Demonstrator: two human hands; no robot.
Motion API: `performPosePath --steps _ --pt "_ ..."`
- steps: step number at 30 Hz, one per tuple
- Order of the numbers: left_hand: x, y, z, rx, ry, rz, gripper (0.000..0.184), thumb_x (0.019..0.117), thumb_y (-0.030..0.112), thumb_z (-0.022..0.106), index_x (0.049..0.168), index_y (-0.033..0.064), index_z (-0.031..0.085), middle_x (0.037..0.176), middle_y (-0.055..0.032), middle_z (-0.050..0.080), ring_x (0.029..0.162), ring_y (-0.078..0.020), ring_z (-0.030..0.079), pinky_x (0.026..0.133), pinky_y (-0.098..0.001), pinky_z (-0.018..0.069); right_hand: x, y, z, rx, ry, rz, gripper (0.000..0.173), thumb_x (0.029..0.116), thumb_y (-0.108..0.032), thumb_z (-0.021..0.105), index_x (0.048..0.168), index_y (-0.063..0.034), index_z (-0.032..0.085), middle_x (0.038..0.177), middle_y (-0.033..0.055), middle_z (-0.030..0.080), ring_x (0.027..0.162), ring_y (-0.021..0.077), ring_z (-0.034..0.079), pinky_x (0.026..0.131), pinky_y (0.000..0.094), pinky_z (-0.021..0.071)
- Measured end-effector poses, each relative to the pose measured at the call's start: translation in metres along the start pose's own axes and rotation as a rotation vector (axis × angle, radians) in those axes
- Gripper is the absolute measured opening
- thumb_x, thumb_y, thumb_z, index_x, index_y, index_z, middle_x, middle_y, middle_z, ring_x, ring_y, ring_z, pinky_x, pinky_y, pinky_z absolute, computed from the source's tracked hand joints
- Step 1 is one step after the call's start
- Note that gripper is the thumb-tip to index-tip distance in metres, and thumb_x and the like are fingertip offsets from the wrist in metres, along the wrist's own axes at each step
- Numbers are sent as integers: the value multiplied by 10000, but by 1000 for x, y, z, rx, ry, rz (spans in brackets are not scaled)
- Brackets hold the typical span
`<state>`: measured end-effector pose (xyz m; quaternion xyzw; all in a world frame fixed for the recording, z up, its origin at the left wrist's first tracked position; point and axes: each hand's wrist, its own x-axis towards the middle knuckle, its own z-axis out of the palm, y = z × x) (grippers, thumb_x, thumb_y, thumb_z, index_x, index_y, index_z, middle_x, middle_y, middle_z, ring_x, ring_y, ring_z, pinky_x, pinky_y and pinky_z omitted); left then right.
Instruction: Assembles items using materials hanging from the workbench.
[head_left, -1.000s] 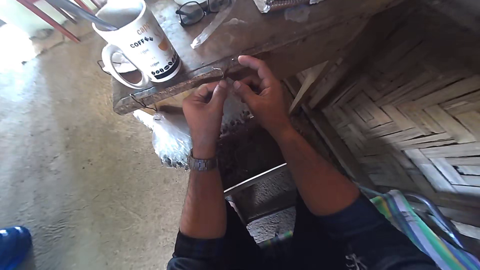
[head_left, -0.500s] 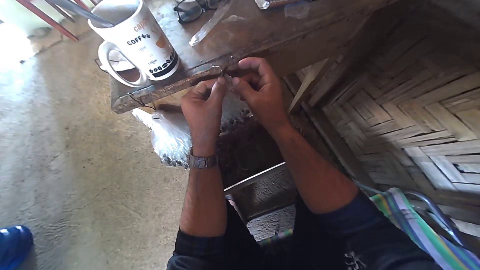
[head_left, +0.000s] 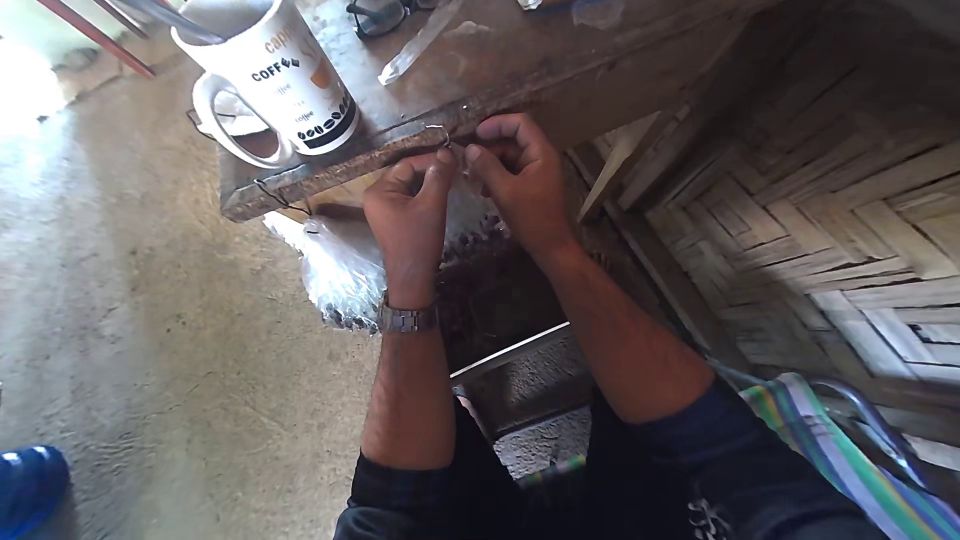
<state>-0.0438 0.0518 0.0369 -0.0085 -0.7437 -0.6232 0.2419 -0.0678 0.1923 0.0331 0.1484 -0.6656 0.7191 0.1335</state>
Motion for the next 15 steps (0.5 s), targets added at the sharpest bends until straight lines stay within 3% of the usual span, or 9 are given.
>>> performPosePath --steps 15 --pt "0 1 1 -3 -3 34 163 992 211 697 937 74 764 760 11 693 534 -60 548 478 -223 450 0 1 2 39 42 -40 212 989 -62 653 1173 32 608 846 77 675 679 129 649 590 257 566"
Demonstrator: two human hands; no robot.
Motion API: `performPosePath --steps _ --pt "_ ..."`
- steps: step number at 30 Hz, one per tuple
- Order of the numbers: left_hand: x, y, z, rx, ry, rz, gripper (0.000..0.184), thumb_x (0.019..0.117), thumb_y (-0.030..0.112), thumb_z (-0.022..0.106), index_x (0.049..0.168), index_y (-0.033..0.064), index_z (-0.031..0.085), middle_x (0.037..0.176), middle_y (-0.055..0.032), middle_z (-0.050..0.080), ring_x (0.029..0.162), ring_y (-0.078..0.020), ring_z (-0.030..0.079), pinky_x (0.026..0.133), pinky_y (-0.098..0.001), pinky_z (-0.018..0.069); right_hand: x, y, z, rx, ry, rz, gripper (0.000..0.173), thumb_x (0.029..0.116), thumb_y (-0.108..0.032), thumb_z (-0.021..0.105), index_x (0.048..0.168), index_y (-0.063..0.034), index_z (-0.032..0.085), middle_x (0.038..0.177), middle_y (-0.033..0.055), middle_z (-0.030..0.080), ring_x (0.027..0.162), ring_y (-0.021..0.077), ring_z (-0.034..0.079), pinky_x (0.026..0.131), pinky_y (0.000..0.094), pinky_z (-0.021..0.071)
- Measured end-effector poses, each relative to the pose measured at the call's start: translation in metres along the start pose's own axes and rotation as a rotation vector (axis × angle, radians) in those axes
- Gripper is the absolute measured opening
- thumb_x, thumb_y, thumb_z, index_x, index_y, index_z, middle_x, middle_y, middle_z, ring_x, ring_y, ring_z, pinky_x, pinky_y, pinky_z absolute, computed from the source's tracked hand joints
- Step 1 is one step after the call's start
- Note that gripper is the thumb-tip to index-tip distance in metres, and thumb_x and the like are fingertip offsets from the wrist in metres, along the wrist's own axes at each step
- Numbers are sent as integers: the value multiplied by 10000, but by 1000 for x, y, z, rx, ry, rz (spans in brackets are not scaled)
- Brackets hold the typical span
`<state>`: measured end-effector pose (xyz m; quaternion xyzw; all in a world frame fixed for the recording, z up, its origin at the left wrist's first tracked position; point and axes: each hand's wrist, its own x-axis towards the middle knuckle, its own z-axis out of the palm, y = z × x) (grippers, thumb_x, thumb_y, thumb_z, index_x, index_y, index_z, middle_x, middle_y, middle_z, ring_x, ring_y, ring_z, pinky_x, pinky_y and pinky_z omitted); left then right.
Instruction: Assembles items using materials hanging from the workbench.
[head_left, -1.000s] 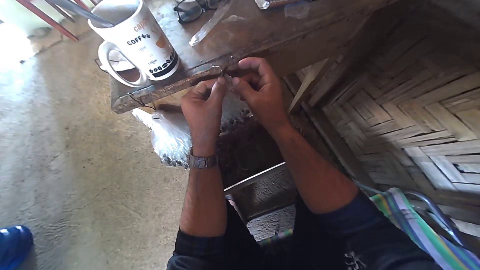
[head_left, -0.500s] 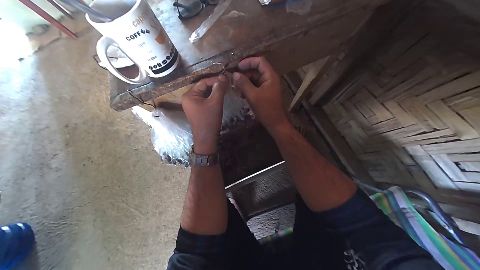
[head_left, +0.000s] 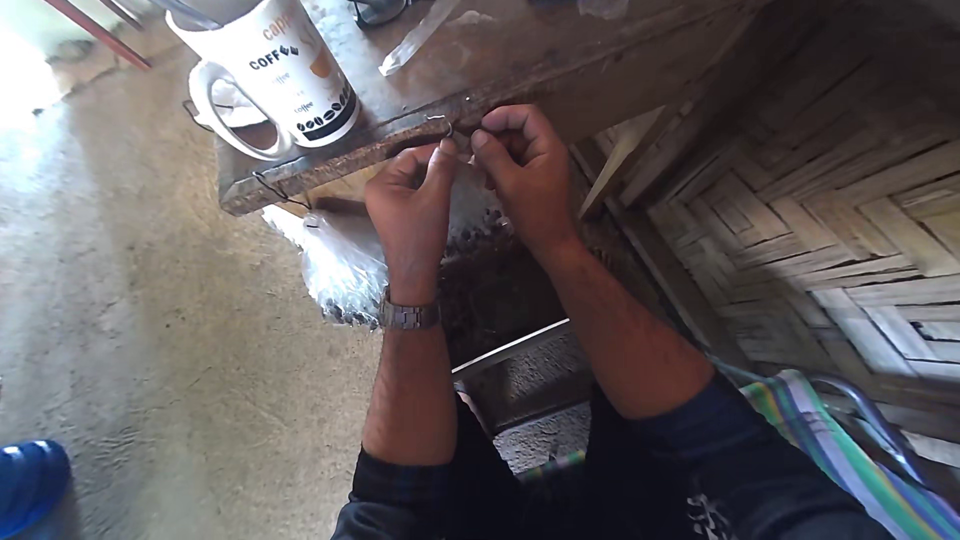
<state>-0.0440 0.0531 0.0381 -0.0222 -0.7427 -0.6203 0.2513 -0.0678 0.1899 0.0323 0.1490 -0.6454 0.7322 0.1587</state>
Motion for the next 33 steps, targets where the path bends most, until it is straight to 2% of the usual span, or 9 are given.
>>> performPosePath --steps 8,16,19,33 --pt "0 -2 0 9 -1 6 146 980 201 710 934 73 764 778 11 708 556 -59 575 495 -226 477 -1 7 0 -59 -7 16 216 982 -87 663 1170 13 626 848 65 681 690 128 660 616 272 583" --pt "-1 0 0 47 -50 25 142 988 208 698 969 84 766 806 24 710 603 -54 601 534 -226 501 -6 14 2 -62 60 -65 191 984 -63 649 1152 25 638 858 68 682 701 123 656 620 275 584" --pt "-1 1 0 55 -46 10 145 988 213 697 959 90 768 809 23 718 607 -55 608 534 -226 502 -6 15 1 -57 37 -38 216 991 -80 651 1180 24 632 890 74 684 737 128 667 660 282 595" --pt "-1 1 0 81 -11 16 165 994 231 692 947 92 766 800 26 712 591 -55 596 523 -228 491 -4 10 2 -70 51 -58 207 990 -83 655 1167 22 632 856 61 676 719 117 657 649 266 584"
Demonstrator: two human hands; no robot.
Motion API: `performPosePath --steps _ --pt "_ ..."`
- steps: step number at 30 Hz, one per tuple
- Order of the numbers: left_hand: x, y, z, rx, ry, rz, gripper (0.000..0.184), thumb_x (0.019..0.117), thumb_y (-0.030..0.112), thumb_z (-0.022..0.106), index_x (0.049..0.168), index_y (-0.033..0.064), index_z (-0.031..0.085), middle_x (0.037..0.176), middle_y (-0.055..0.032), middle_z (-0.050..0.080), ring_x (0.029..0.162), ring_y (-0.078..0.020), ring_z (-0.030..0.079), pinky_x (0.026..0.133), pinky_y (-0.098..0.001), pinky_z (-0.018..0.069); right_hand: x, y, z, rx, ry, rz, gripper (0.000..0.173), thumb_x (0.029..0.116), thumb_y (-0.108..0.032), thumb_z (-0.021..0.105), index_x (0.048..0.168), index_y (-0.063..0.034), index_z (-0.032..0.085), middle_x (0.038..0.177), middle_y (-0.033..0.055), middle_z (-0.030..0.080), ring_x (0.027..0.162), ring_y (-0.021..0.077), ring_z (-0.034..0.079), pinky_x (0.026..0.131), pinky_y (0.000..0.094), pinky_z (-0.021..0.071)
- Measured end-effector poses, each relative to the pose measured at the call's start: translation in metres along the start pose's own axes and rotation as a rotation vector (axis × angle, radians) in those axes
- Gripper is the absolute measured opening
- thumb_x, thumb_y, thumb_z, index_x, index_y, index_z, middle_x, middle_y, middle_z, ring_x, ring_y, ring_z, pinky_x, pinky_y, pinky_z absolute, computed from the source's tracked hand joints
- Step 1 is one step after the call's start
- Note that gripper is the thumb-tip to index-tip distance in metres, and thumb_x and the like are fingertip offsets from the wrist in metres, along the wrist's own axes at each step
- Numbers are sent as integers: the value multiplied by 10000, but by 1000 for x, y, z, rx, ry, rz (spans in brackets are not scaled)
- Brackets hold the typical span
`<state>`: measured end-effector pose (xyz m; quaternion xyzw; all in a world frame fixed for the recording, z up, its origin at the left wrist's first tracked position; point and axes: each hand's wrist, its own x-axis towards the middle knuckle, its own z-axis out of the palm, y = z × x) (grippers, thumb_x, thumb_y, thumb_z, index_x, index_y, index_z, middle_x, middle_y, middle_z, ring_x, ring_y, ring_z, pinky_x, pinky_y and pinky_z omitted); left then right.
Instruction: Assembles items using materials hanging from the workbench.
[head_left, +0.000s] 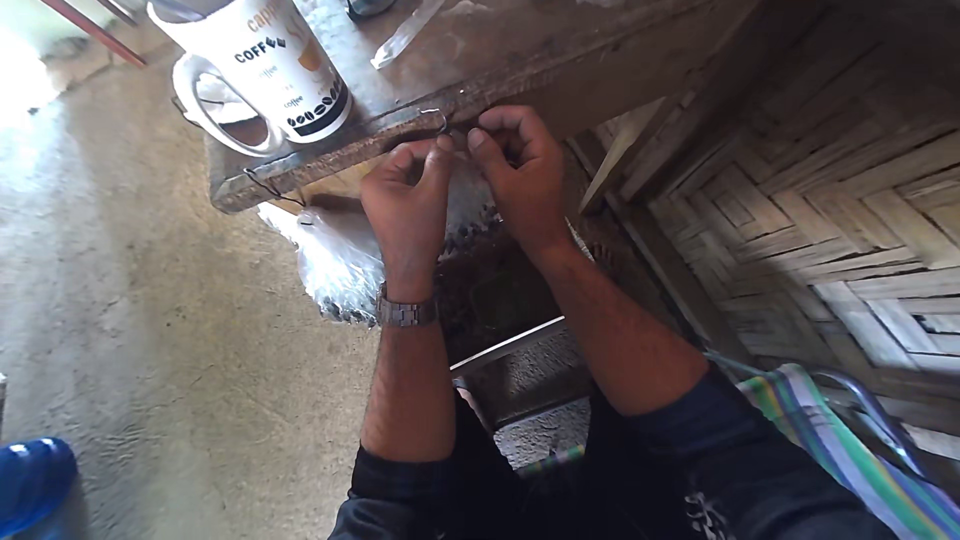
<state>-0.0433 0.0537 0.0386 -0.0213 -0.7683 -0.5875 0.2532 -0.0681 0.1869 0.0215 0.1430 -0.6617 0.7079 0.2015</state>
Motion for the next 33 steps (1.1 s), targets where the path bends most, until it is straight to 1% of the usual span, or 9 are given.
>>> performPosePath --steps 4,7,12,15,19,24,28,33 --pt "0 2 2 -6 6 -13 166 997 231 686 949 92 763 791 28 705 582 -48 585 519 -222 485 0 1 0 -5 11 0 208 988 -84 658 1164 25 640 860 65 681 713 122 659 642 274 587" --pt "0 0 1 -3 18 -28 163 990 232 694 929 98 763 769 29 703 572 -50 587 505 -223 480 0 2 1 -18 3 4 208 989 -93 660 1162 20 646 854 62 683 712 121 659 641 274 585" --pt "0 -1 2 5 32 -51 145 975 223 703 920 103 764 763 35 702 572 -46 590 502 -222 479 0 4 1 -41 -10 48 215 988 -123 665 1163 1 649 845 50 680 706 119 657 653 282 585" --pt "0 -2 2 10 34 -44 153 974 243 711 927 107 764 779 35 711 599 -49 612 524 -229 502 0 4 2 -53 -11 66 208 990 -131 664 1157 -8 651 847 46 681 708 116 658 652 279 586" --pt "0 -2 3 0 35 -27 150 971 236 716 928 100 763 780 35 709 592 -49 604 519 -227 494 0 4 2 -70 -12 77 202 994 -143 661 1149 -12 656 854 45 686 708 111 661 648 272 585" --pt "0 0 3 11 37 -6 155 979 241 709 934 106 771 788 38 714 597 -49 610 523 -229 501 1 2 7 -16 -10 81 162 996 -111 650 1108 5 669 850 62 700 703 133 680 641 296 606" --pt "-1 1 4 -1 36 -4 158 983 237 707 937 98 768 782 33 707 597 -52 608 520 -226 501 1 2 7 -46 29 87 154 997 -127 652 1096 -11 677 826 46 685 677 115 657 607 274 582" --pt "0 1 6 -22 34 16 155 981 224 710 927 90 766 774 33 706 597 -52 608 524 -226 502 1 2 7 -39 13 89 148 992 -116 657 1084 -2 680 829 53 692 681 117 665 620 275 591"
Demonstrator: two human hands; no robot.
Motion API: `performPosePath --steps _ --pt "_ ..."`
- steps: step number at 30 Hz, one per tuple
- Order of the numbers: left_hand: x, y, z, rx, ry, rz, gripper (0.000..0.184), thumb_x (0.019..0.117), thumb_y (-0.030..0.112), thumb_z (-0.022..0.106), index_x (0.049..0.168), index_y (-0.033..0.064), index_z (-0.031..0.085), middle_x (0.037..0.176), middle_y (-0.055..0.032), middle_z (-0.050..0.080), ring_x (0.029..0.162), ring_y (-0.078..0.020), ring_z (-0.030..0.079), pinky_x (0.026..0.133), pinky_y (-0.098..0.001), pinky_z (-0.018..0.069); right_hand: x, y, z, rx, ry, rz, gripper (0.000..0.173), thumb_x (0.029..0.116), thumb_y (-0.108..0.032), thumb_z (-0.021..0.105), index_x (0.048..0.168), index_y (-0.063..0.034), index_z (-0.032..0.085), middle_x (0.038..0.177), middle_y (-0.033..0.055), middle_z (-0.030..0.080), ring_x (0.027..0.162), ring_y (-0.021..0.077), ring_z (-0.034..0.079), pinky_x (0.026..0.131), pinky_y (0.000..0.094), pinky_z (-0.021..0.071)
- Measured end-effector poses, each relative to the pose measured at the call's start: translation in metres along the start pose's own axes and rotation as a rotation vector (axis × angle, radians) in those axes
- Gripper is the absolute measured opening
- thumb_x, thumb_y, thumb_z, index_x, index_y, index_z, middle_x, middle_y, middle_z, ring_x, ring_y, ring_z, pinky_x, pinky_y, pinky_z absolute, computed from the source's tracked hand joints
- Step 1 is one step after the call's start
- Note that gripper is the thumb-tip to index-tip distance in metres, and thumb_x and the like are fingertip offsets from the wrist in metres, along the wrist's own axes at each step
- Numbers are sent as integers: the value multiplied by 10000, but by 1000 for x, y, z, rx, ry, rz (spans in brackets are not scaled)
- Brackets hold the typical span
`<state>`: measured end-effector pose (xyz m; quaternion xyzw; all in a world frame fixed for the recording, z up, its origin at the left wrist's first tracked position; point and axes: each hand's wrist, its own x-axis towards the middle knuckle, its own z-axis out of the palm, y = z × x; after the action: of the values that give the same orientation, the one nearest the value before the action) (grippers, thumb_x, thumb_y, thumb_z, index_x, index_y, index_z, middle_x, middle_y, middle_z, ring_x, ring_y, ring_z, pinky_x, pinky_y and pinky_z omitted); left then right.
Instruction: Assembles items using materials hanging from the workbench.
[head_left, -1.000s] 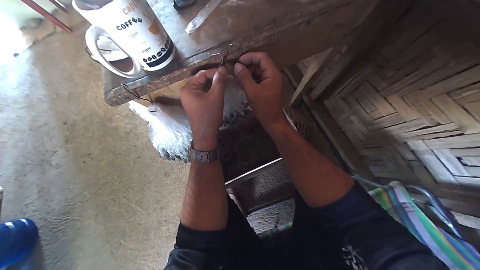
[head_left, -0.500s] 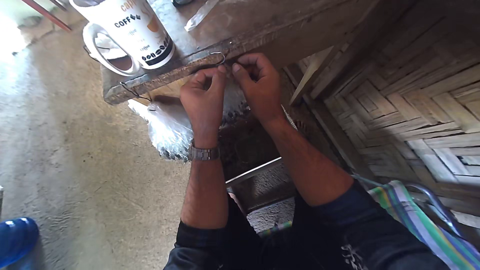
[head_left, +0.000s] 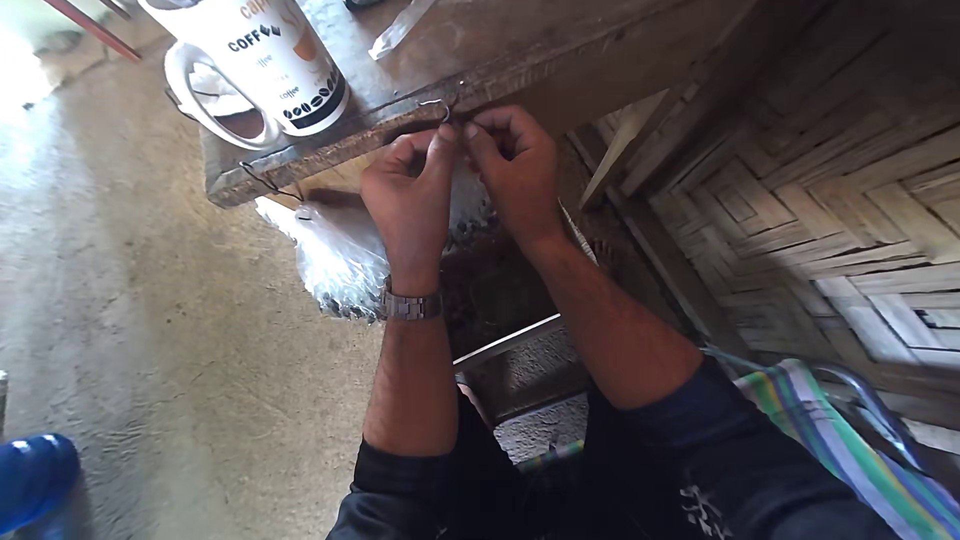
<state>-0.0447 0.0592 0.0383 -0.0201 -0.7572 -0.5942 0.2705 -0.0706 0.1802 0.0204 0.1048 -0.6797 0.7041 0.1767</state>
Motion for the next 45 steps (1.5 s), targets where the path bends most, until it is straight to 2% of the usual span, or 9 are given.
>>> performPosePath --steps 9,14,18,27,31,33,36,41,45 --pt "-1 4 4 17 36 15 142 975 213 721 929 85 765 764 34 707 612 -41 620 550 -218 517 1 0 2 5 8 -18 139 991 -108 649 1072 1 679 768 37 654 619 99 611 568 251 543" --pt "-2 4 5 108 70 53 139 973 221 713 932 102 772 814 47 735 706 -24 676 660 -225 573 1 3 4 -37 -52 27 131 981 -140 677 1032 -21 696 760 21 654 589 75 583 547 235 516" --pt "-2 4 2 239 105 51 147 968 268 709 927 146 780 801 87 723 681 17 643 629 -197 536 1 3 5 -52 -77 71 148 982 -168 681 1044 -35 704 774 21 665 598 79 593 555 244 523" --pt "-3 -12 -8 527 164 131 193 971 340 703 967 165 785 846 61 716 726 -4 639 681 -216 535 2 19 5 -232 -128 147 225 978 -297 699 1075 -97 729 863 16 715 729 115 675 704 345 597" --pt "-5 -8 -14 180 101 54 218 1019 293 655 992 87 717 792 35 685 664 -48 634 627 -248 553 -1 16 2 -275 -14 56 182 991 -217 653 1090 -84 725 943 22 723 821 100 685 760 316 593" --pt "-10 -2 -19 -220 32 -53 220 1096 225 493 1001 84 633 741 18 605 582 -82 547 528 -240 487 -3 10 -3 -205 99 -63 187 1026 -187 609 1093 -37 700 916 40 703 780 95 666 707 277 581" --pt "-27 11 -37 -662 -185 -189 406 1096 273 210 1097 176 604 875 24 603 676 -81 565 601 -219 489 -6 -3 -12 21 104 -231 280 1096 -130 442 1014 33 654 729 34 593 603 99 561 546 270 507" --pt "-32 23 -44 -863 -251 -99 291 915 43 405 1105 162 590 1012 -19 598 828 -118 595 693 -249 514 -26 -9 -15 123 -112 -414 488 1134 -264 301 1031 56 655 769 57 635 657 101 598 611 287 547" --pt "-31 23 -46 -858 -224 -10 314 987 1 371 1183 123 584 1131 -73 645 986 -188 653 852 -345 566 -47 -18 -5 94 -279 -282 430 1096 -369 444 1187 11 623 915 83 648 746 130 637 644 300 580"
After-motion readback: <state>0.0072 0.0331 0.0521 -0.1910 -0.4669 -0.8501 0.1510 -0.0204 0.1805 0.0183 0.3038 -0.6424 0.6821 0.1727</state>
